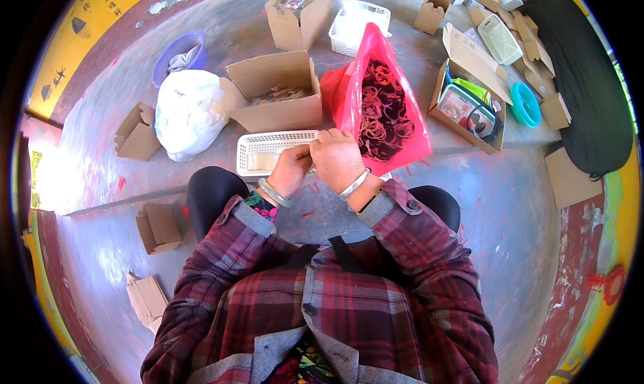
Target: The person sits on the floor and repeatedly picks up small, dark, coiled objects from a red bag. They place each object into a small, clear plastic bag and then put the bag into a white basket. The person handles the items one at a time throughout the clip.
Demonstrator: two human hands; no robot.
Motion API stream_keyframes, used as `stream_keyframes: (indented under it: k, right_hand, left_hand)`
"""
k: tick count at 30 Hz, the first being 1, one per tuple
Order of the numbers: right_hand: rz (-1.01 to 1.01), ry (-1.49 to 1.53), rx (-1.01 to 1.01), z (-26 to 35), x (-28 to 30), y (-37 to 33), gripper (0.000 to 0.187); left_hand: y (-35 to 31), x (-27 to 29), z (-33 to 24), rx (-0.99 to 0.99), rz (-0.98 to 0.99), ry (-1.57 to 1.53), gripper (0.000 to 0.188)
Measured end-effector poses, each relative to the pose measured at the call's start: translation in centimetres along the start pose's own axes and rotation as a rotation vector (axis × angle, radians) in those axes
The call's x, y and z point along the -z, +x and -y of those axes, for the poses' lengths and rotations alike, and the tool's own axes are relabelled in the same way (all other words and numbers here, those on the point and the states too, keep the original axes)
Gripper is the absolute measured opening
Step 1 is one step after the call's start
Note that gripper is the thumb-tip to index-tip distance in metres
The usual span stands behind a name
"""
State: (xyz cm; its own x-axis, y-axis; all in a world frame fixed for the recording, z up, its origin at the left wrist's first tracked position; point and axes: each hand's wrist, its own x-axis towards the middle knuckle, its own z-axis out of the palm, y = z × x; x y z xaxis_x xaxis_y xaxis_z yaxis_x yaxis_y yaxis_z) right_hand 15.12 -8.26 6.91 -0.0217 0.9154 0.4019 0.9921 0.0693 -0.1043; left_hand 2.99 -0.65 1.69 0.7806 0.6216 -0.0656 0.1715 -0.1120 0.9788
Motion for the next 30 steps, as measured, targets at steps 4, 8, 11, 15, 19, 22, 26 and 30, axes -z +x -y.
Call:
stream_keyframes:
  k: [4,8,11,15,19,22,26,30]
  right_hand:
    - [-0.002,-0.010,0.000,0.1,0.1,0.0,0.005]
    - [-0.037,-0.015,-0.007,0.2,0.2,0.0,0.005]
    - [-0.066,-0.014,-0.001,0.2,0.2,0.1,0.005]
    - [-0.117,0.026,-0.021,0.3,0.6,0.3,0.005]
    - [-0.216,0.135,-0.055,0.1,0.6,0.6,0.005]
    - [-0.245,0.218,-0.079,0.0,0.7,0.7,0.005]
    - [-0.252,0.244,-0.118,0.0,0.7,0.8,0.005]
    - [-0.227,0.342,-0.211,0.2,0.8,0.9,0.004]
  left_hand:
    - [0.1,-0.1,0.5,0.004,-0.002,-0.021,0.018]
    - [0.1,-0.1,-0.2,0.001,-0.011,-0.005,0.018]
    - [0.0,0.0,-0.3,0.007,-0.016,-0.108,0.018]
    - [-0.1,0.2,-1.2,0.000,-0.031,-0.099,0.017]
    - [0.0,0.2,-1.2,-0.032,-0.082,-0.119,0.017]
    - [0.0,0.1,-1.2,-0.061,-0.130,-0.089,0.017]
    - [0.0,0.2,-1.0,-0.086,-0.139,-0.067,0.017]
    - [-0.1,0.2,-1.3,-0.101,-0.152,-0.093,0.018]
